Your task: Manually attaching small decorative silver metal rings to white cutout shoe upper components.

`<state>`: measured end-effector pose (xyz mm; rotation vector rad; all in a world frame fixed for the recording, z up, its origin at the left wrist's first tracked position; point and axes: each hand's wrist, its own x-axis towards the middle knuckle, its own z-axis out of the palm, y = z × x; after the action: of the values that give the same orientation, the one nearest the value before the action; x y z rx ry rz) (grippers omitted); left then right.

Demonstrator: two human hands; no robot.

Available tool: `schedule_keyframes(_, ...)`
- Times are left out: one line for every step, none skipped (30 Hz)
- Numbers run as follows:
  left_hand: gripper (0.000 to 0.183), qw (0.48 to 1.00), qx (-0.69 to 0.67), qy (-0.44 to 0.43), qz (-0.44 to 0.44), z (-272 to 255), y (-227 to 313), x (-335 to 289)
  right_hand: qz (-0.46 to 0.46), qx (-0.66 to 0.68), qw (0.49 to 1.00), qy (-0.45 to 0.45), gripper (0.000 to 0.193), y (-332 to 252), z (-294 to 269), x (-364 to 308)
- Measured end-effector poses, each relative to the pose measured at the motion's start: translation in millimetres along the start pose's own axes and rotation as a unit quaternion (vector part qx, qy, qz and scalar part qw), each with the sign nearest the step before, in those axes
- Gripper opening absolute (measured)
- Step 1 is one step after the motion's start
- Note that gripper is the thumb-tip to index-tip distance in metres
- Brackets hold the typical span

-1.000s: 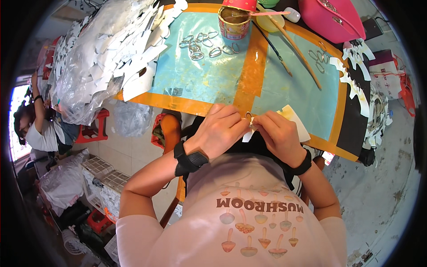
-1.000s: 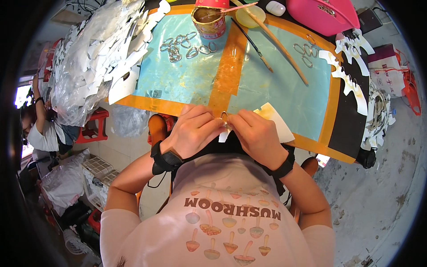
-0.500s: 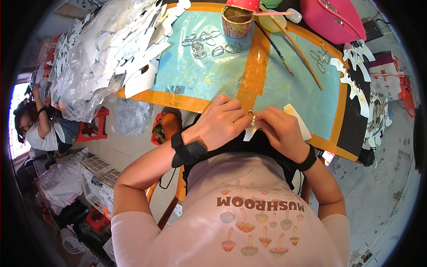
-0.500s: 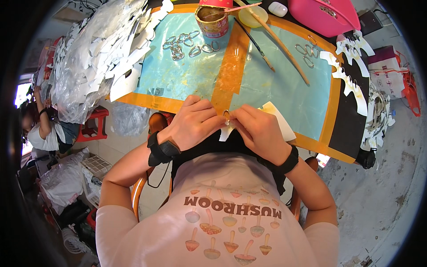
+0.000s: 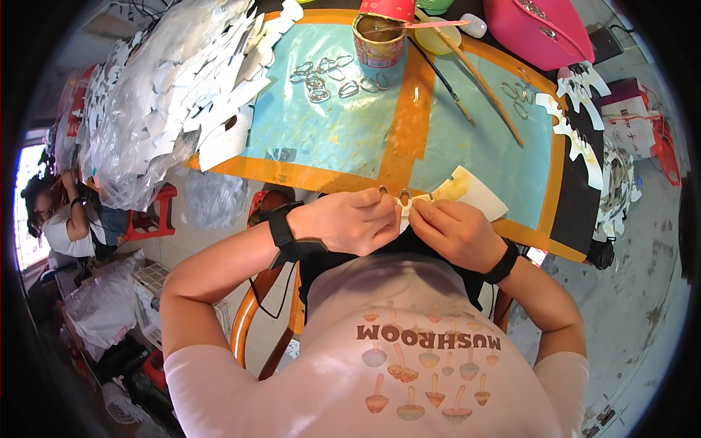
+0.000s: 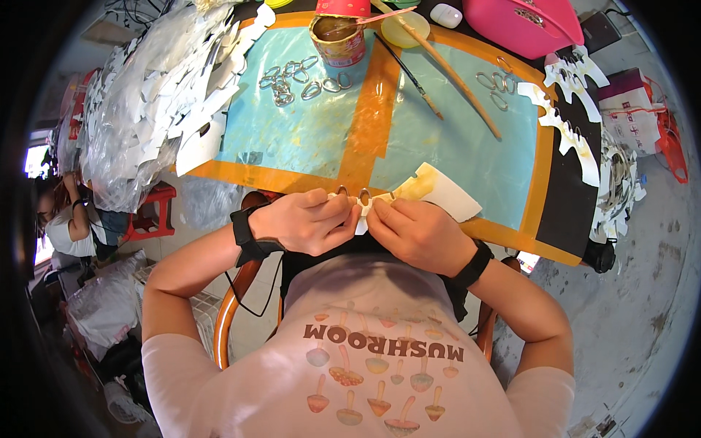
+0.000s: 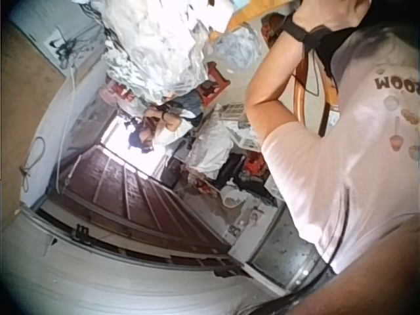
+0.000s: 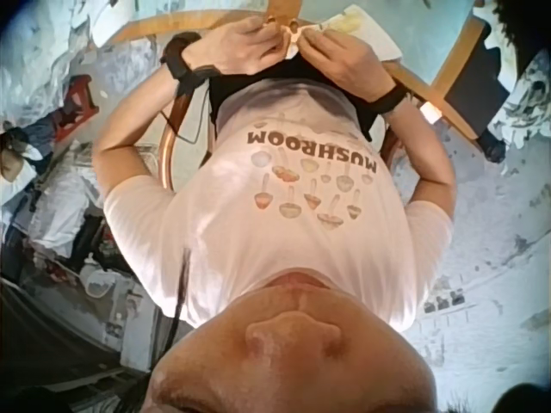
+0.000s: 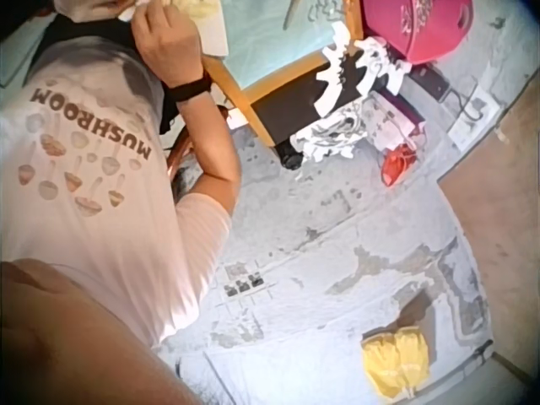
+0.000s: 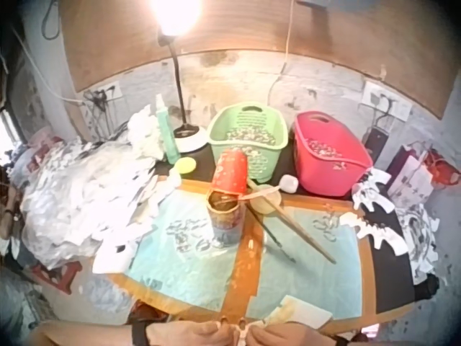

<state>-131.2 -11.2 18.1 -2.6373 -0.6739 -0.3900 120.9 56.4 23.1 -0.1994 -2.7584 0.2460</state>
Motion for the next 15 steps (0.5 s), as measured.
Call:
schedule_keyframes(0.033, 1.000, 0.016, -0.010, 0.013, -1, 0, -1, -0.010, -0.015, 1.000, 0.002, 0.032, 0, 1, -2)
schedule_keyframes(0.034, 0.999, 0.018, -0.031, 0.010, -4, 2, -1, -0.008, -0.017, 1.000, -0.003, 0.032, 0, 0, -3)
schedule_keyframes(0.034, 0.999, 0.016, -0.038, 0.009, -6, 2, -2, -0.006, -0.018, 1.000, -0.007, 0.032, -1, -1, -4)
schedule_keyframes(0.034, 0.999, 0.014, -0.045, 0.008, -8, 2, -3, -0.004, -0.019, 1.000, -0.012, 0.033, -1, -2, -5)
schedule_keyframes(0.035, 0.999, 0.012, -0.053, 0.006, -9, 2, -4, -0.004, -0.020, 1.000, -0.018, 0.032, -1, -4, -5)
schedule_keyframes(0.034, 0.998, 0.000, -0.061, -0.001, -10, 2, -6, -0.004, -0.021, 1.000, -0.022, 0.032, -1, -5, -6)
schedule_keyframes(0.034, 0.997, -0.012, -0.070, -0.009, -10, 2, -7, -0.003, -0.022, 0.999, -0.027, 0.031, -1, -6, -6)
schedule_keyframes(0.034, 0.997, -0.024, -0.078, -0.016, -11, 2, -9, 0.002, 0.001, 1.000, -0.029, 0.032, 1, -6, -7)
schedule_keyframes(0.034, 0.996, -0.034, -0.073, -0.029, -11, 2, -10, 0.006, 0.023, 0.999, -0.030, 0.033, 4, -7, -9)
schedule_keyframes(0.035, 0.996, -0.044, -0.068, -0.041, -10, 2, -11, 0.010, 0.044, 0.998, -0.031, 0.034, 7, -7, -10)
schedule_keyframes(0.035, 0.995, -0.054, -0.063, -0.054, -10, 2, -12, 0.061, 0.099, 0.993, -0.005, 0.037, 7, -3, -14)
schedule_keyframes(0.035, 0.994, -0.062, -0.056, -0.066, -9, 3, -12, 0.113, 0.152, 0.982, 0.021, 0.040, 5, 2, -17)
schedule_keyframes(0.035, 0.993, -0.070, -0.050, -0.079, -8, 4, -13, 0.163, 0.205, 0.964, 0.047, 0.043, 3, 5, -18)
schedule_keyframes(0.034, 0.992, -0.077, -0.043, -0.092, -6, 6, -13, 0.222, 0.232, 0.943, 0.084, 0.045, 4, 4, -20)
schedule_keyframes(0.034, 0.990, -0.082, -0.035, -0.107, -4, 8, -14, 0.276, 0.259, 0.918, 0.119, 0.047, 5, -4, -15)
